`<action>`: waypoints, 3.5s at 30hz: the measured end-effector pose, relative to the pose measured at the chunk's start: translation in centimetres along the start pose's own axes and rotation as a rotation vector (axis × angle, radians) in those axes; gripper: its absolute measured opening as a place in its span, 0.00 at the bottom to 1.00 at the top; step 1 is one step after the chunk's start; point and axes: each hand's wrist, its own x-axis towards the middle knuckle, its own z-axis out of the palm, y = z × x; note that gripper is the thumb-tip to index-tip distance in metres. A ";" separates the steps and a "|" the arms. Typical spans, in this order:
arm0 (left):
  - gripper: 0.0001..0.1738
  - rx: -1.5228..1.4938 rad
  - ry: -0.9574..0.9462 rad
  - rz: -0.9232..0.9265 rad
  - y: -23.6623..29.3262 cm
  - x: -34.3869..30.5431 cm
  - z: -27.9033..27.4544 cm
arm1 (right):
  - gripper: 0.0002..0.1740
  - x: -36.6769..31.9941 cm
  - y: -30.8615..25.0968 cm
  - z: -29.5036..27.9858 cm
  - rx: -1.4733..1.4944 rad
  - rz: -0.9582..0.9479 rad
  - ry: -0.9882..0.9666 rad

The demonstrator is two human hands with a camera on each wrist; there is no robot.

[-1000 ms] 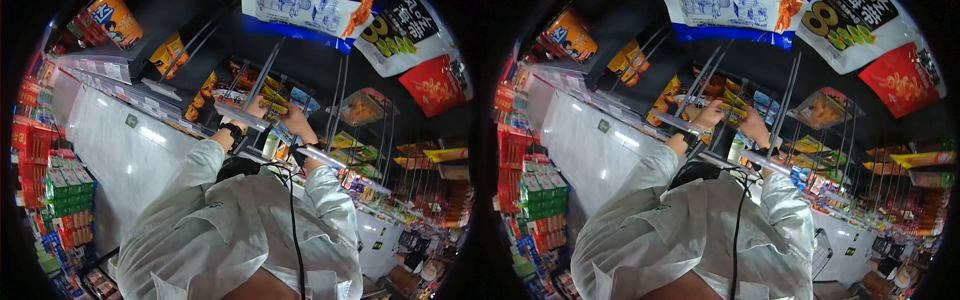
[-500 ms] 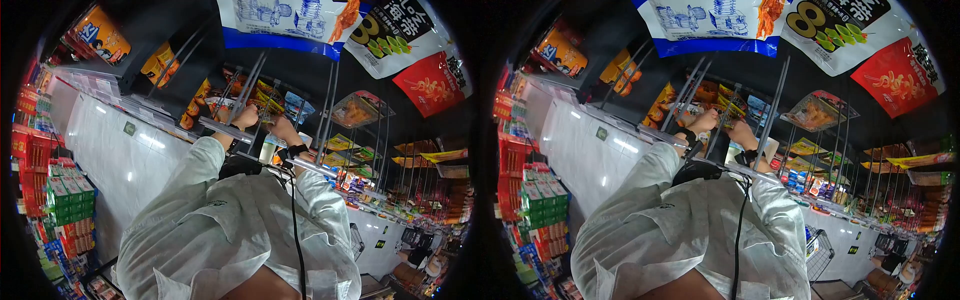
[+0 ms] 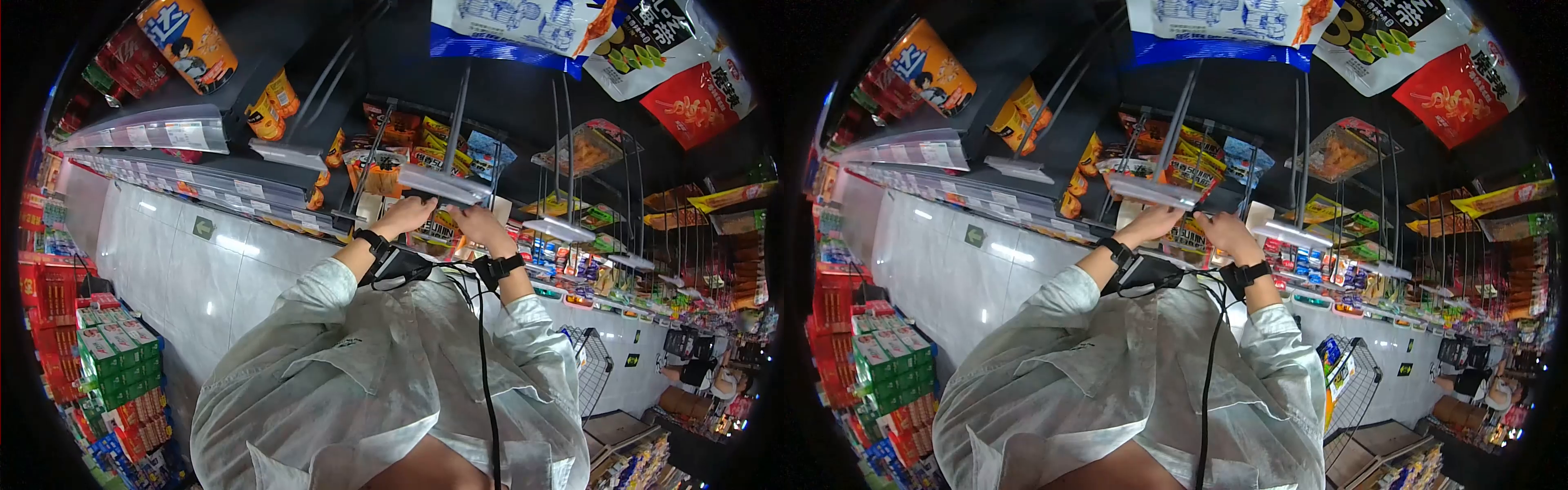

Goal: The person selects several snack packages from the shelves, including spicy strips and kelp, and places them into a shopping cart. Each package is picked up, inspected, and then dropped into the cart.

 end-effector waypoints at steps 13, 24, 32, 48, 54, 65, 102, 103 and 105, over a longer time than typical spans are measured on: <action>0.48 -0.248 -0.058 -0.131 2.4 -8.3 -3.5 | 0.40 -4.6 -2.7 4.4 -0.279 -0.092 0.311; 0.41 -0.394 -0.023 -0.043 2.0 -11.6 -2.6 | 0.26 -7.4 -4.3 8.2 -0.368 0.139 0.413; 0.40 -0.510 -0.064 -0.004 -1.0 -13.2 1.3 | 0.20 -10.2 -5.0 11.9 -0.584 0.136 0.464; 0.29 -0.443 -0.396 0.032 4.2 -20.5 7.4 | 0.16 -27.4 -2.3 16.0 0.228 0.325 0.224; 0.29 -0.305 -0.515 0.115 8.5 -22.1 12.8 | 0.17 -34.3 2.0 16.9 0.370 0.474 0.253; 0.24 -0.250 -0.563 0.219 21.8 -25.8 25.3 | 0.17 -47.9 15.8 20.6 0.645 0.529 0.588; 0.14 -0.289 -0.594 0.273 27.6 -31.7 28.6 | 0.11 -60.1 22.3 22.9 1.040 0.511 0.992; 0.13 -0.301 -0.575 0.256 27.1 -31.8 27.9 | 0.11 -59.3 21.9 22.2 1.045 0.504 0.945; 0.13 -0.355 -0.579 0.254 25.7 -32.1 27.4 | 0.11 -57.4 20.7 21.3 0.986 0.442 0.949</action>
